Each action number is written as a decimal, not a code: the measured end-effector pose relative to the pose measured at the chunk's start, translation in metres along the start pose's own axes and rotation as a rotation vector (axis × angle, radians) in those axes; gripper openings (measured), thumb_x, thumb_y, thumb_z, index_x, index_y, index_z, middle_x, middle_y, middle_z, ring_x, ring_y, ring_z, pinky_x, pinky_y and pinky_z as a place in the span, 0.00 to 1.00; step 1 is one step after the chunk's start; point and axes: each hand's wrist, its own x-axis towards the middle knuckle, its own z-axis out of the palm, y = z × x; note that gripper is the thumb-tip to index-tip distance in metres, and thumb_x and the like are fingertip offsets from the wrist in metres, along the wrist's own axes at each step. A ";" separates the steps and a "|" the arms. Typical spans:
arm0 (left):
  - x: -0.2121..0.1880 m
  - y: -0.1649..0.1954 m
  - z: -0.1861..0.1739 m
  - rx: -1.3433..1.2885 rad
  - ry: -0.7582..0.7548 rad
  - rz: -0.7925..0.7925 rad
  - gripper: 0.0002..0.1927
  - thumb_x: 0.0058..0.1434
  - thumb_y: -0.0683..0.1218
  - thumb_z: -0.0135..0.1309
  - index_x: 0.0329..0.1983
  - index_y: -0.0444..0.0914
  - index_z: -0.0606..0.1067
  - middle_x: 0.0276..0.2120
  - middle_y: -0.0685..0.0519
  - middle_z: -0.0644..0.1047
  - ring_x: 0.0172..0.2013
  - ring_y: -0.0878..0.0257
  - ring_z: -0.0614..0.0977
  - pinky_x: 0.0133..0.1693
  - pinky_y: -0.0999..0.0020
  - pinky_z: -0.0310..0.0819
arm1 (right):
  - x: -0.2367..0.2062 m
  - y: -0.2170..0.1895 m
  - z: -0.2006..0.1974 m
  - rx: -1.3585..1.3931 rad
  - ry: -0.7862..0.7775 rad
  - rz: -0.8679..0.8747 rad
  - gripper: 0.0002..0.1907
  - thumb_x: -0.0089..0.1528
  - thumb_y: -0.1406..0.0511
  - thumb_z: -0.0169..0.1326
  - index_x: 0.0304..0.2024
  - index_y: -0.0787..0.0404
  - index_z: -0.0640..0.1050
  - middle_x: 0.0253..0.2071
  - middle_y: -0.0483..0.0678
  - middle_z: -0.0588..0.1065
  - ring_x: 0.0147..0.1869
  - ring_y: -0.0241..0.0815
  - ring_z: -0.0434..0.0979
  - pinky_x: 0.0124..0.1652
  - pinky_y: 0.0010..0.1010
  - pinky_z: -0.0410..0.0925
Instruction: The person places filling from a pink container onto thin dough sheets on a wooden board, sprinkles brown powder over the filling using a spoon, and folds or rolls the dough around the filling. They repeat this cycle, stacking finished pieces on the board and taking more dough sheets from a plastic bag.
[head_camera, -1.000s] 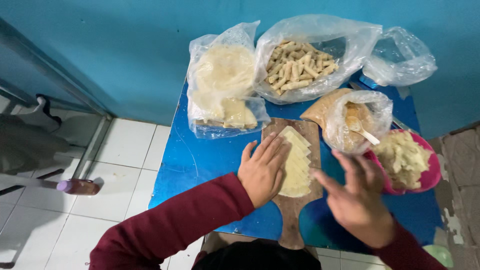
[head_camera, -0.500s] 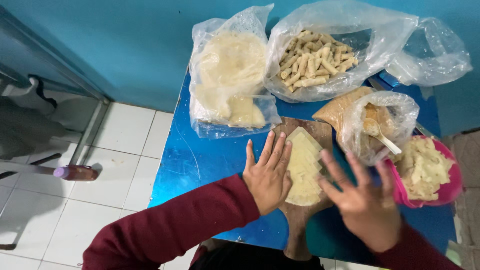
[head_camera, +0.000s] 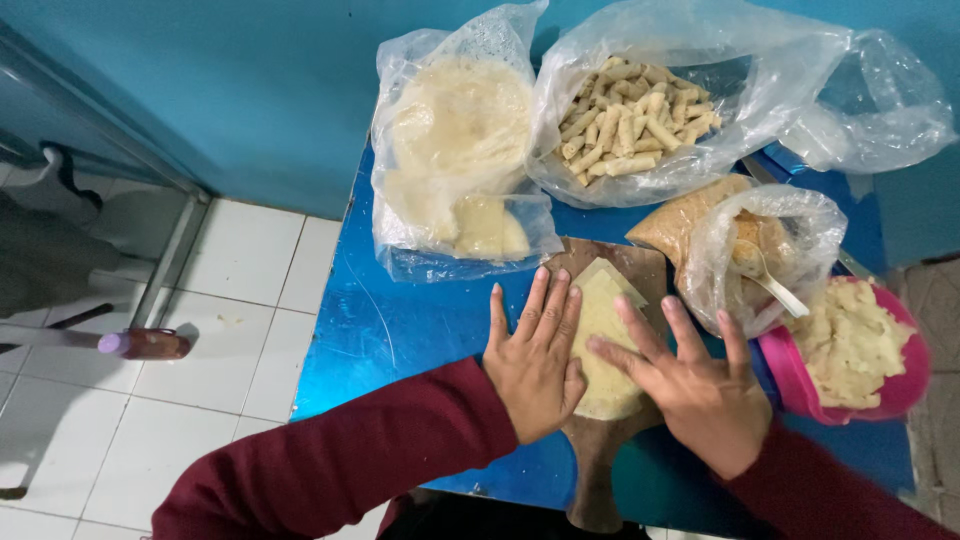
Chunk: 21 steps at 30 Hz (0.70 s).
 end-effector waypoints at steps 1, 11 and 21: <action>0.000 0.000 0.001 -0.002 0.003 0.000 0.41 0.56 0.52 0.50 0.72 0.28 0.62 0.75 0.39 0.57 0.77 0.46 0.52 0.68 0.27 0.42 | 0.003 0.003 0.003 -0.035 0.008 -0.002 0.35 0.67 0.64 0.43 0.73 0.22 0.65 0.79 0.37 0.54 0.81 0.51 0.45 0.73 0.56 0.36; 0.003 -0.002 0.007 0.021 0.007 0.013 0.40 0.57 0.53 0.48 0.71 0.28 0.62 0.75 0.38 0.57 0.76 0.45 0.52 0.67 0.26 0.40 | 0.041 0.030 0.014 0.511 -0.015 0.151 0.41 0.55 0.75 0.46 0.67 0.32 0.70 0.79 0.48 0.50 0.77 0.64 0.46 0.67 0.72 0.42; 0.003 0.000 0.009 0.037 -0.026 -0.005 0.41 0.57 0.54 0.48 0.71 0.28 0.63 0.75 0.39 0.56 0.76 0.46 0.51 0.67 0.27 0.40 | 0.050 0.025 0.022 0.164 -0.339 0.142 0.44 0.57 0.71 0.49 0.71 0.26 0.65 0.79 0.43 0.47 0.79 0.58 0.47 0.65 0.68 0.45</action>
